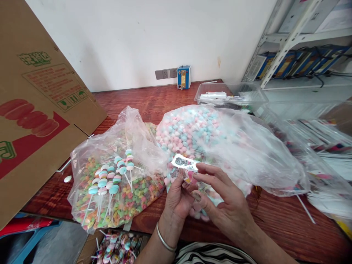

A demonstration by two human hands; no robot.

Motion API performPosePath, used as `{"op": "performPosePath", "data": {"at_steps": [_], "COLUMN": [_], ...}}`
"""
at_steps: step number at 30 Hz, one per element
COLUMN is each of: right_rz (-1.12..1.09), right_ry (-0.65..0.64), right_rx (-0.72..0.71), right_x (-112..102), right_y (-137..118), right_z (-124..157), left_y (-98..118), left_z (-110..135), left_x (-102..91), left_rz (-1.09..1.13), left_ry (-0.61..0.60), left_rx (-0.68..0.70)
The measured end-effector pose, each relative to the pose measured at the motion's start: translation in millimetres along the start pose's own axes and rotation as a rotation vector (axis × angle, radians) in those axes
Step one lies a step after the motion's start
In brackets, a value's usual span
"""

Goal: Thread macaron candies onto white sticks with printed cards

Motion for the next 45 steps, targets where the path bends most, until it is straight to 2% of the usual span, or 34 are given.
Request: {"op": "performPosePath", "data": {"at_steps": [3, 5, 7, 9, 11, 13, 16, 18, 21, 28, 33, 35, 38, 45], "right_rz": [-0.082, -0.094, -0.099, -0.114, -0.126, -0.132, -0.030, 0.092, 0.151, 0.147, 0.136, 0.102, 0.014, -0.236], "right_ry": [0.034, 0.071, 0.070, -0.040, -0.223, -0.400, -0.574, -0.601, -0.603, -0.713, -0.762, -0.764, -0.756, -0.801], "right_rx": [0.024, 0.066, 0.068, 0.017, -0.053, -0.110, -0.212, -0.229, -0.230, -0.281, -0.164, -0.107, -0.030, 0.049], "right_x": [-10, -12, -3, 20, 53, 89, 138, 162, 183, 222, 255, 261, 256, 207], "right_y": [-6, -6, -4, -6, -14, -29, -56, -72, -91, -127, -135, -130, -118, -92], "right_z": [-2, -9, -22, -39, -54, -65, -76, -83, -90, -81, -68, -69, -71, -64], "left_y": [6, 18, 36, 57, 81, 103, 130, 141, 150, 165, 170, 170, 173, 177], "left_z": [13, 26, 42, 63, 83, 101, 119, 127, 136, 142, 138, 137, 135, 121], "left_x": [7.4, 9.0, 6.1, -3.0, -20.0, -43.4, -80.1, -98.4, -111.9, -116.9, -122.9, -125.3, -126.8, -126.8], "left_rz": [0.230, 0.257, 0.226, 0.191, 0.168, 0.164, 0.170, 0.214, 0.298, 0.382, 0.367, 0.372, 0.386, 0.375], "left_ry": [-0.038, -0.065, -0.106, -0.159, -0.177, -0.159, -0.104, -0.059, -0.015, -0.045, -0.047, -0.058, -0.080, -0.113], "left_rx": [-0.157, -0.110, -0.017, 0.099, 0.226, 0.351, 0.513, 0.589, 0.608, 0.646, 0.649, 0.648, 0.636, 0.648]}}
Point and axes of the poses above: each hand's wrist, its own z-axis away from the middle knuckle, its own x-axis out of the palm, y = z × x, the point moved 2 cm from there along -z, towards the middle knuckle, and after that the axes turned 11 degrees about z, right-handed, at the moved point
